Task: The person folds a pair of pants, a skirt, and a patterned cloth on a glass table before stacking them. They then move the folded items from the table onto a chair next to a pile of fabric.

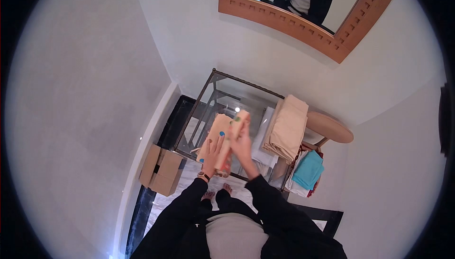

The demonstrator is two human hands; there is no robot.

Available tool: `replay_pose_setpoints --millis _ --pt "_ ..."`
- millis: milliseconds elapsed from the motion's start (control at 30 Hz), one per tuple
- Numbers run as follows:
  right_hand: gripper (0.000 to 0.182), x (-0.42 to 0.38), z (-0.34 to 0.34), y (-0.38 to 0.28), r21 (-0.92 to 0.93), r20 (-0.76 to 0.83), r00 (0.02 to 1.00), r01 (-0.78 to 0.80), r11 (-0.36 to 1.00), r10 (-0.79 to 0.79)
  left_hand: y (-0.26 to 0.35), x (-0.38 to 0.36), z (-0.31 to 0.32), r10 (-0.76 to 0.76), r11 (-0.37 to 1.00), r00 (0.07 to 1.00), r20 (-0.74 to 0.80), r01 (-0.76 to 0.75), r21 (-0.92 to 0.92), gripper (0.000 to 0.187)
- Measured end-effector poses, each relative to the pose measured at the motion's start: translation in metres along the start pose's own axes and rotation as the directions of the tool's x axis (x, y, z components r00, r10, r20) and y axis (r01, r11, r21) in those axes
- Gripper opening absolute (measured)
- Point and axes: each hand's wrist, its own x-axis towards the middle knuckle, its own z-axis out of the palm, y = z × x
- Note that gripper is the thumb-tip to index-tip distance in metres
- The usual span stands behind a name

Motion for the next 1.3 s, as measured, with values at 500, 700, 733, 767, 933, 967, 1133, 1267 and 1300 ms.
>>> replay_pose_setpoints --millis 500,700,733,767,933,967,1133,1267,1300 --pt "0.066 -0.053 0.008 0.076 0.485 0.273 0.935 -0.337 0.807 0.226 -0.016 -0.105 0.121 -0.219 0.76 0.666 0.714 0.575 -0.303 0.058" --pt "0.068 -0.044 -0.001 0.069 0.609 0.421 0.828 -0.56 0.562 0.37 0.018 -0.123 0.132 -0.116 0.643 0.776 0.62 0.535 -0.549 0.049" --pt "0.066 -0.044 -0.006 0.071 0.619 0.44 0.819 -0.574 0.536 0.368 0.028 -0.121 0.128 -0.107 0.688 0.814 0.572 0.476 -0.549 0.048" --pt "0.065 -0.042 -0.012 0.074 0.627 0.462 0.809 -0.588 0.51 0.364 0.038 -0.118 0.124 -0.1 0.738 0.849 0.518 0.412 -0.534 0.047" --pt "0.057 -0.039 -0.016 0.085 0.672 0.49 0.798 -0.603 0.431 0.351 0.067 -0.11 0.114 -0.072 0.902 0.947 0.313 0.196 -0.385 0.043" --pt "0.054 -0.038 -0.016 0.087 0.669 0.488 0.802 -0.597 0.442 0.344 0.069 -0.11 0.114 -0.072 0.916 0.954 0.292 0.18 -0.36 0.042" --pt "0.052 -0.038 -0.015 0.086 0.66 0.515 0.778 -0.627 0.413 0.359 0.076 -0.115 0.108 -0.067 0.934 0.971 0.228 0.142 -0.328 0.039" --pt "0.054 -0.034 -0.016 0.091 0.634 0.556 0.743 -0.669 0.388 0.373 0.084 -0.112 0.095 -0.077 0.91 0.976 0.201 0.151 -0.386 0.034" --pt "0.053 -0.034 -0.017 0.091 0.615 0.559 0.737 -0.676 0.406 0.38 0.086 -0.111 0.091 -0.068 0.909 0.979 0.192 0.14 -0.393 0.033"
